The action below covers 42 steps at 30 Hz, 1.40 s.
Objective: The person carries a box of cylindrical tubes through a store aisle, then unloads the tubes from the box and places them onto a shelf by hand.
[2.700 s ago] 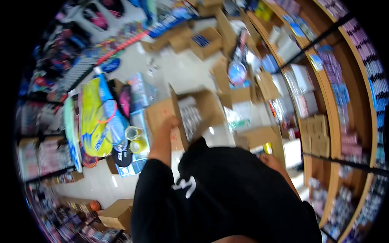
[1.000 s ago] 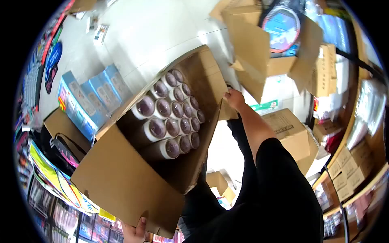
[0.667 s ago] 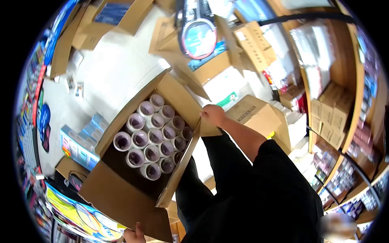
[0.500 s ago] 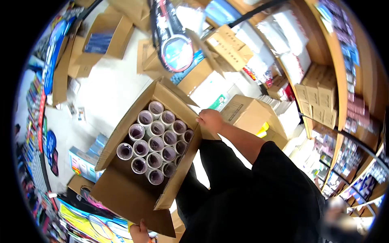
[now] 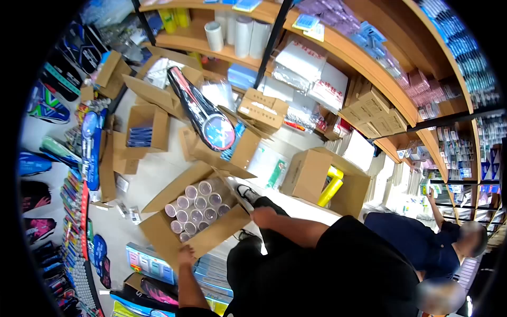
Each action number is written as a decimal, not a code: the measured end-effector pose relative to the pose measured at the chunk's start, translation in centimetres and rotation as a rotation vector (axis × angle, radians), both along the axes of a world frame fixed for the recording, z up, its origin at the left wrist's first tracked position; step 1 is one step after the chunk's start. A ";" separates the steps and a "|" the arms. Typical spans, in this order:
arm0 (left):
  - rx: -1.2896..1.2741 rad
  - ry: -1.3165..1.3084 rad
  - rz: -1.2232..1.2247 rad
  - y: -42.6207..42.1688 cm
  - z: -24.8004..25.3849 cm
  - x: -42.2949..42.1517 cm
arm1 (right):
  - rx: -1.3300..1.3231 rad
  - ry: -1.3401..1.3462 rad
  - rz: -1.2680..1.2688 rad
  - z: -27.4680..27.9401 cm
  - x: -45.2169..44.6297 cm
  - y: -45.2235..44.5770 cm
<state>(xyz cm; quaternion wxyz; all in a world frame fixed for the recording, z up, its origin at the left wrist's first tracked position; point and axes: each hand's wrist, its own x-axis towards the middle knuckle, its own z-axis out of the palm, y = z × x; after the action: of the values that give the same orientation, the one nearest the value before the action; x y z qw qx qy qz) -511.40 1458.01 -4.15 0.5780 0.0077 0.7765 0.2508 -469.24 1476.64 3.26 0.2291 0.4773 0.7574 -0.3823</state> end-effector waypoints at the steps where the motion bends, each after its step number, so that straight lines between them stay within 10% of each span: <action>1: 0.116 0.042 -0.123 2.4 3.6 3.5 | -0.042 -0.008 0.048 -0.1 -0.9 -2.0; 7: 0.506 0.295 -0.912 3.1 13.3 17.3 | -0.331 0.216 0.461 2.4 -0.5 -8.4; 8: 0.454 0.280 -0.861 2.1 15.6 19.3 | -0.358 0.109 0.508 -4.8 1.0 -10.3; 9: 0.354 0.275 -0.975 0.5 13.3 20.3 | -0.381 0.064 0.556 4.1 -1.0 -7.0; 15: 0.299 -0.009 -0.572 -4.5 12.1 16.0 | -0.150 0.467 -0.099 5.0 -0.9 2.1; 18: 0.066 0.391 -0.469 -5.9 11.3 12.4 | -0.246 0.384 -0.392 5.5 -2.5 4.8; 26: -0.129 0.372 -0.272 -2.5 11.4 12.8 | -0.226 0.335 0.123 3.0 -11.2 9.7; 32: 0.187 0.474 -0.253 6.0 9.3 13.7 | -0.110 0.431 0.338 -5.1 -19.8 14.2; 42: -0.003 0.487 -0.304 15.2 -7.5 9.9 | 0.019 -0.219 0.752 -20.2 -24.1 12.6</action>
<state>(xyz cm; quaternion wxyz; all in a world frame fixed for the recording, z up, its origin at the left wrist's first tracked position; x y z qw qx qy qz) -501.46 1473.17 -11.63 0.4056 0.1830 0.8827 0.1510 -493.36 1489.28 -16.97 0.4284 0.2066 0.8539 -0.2115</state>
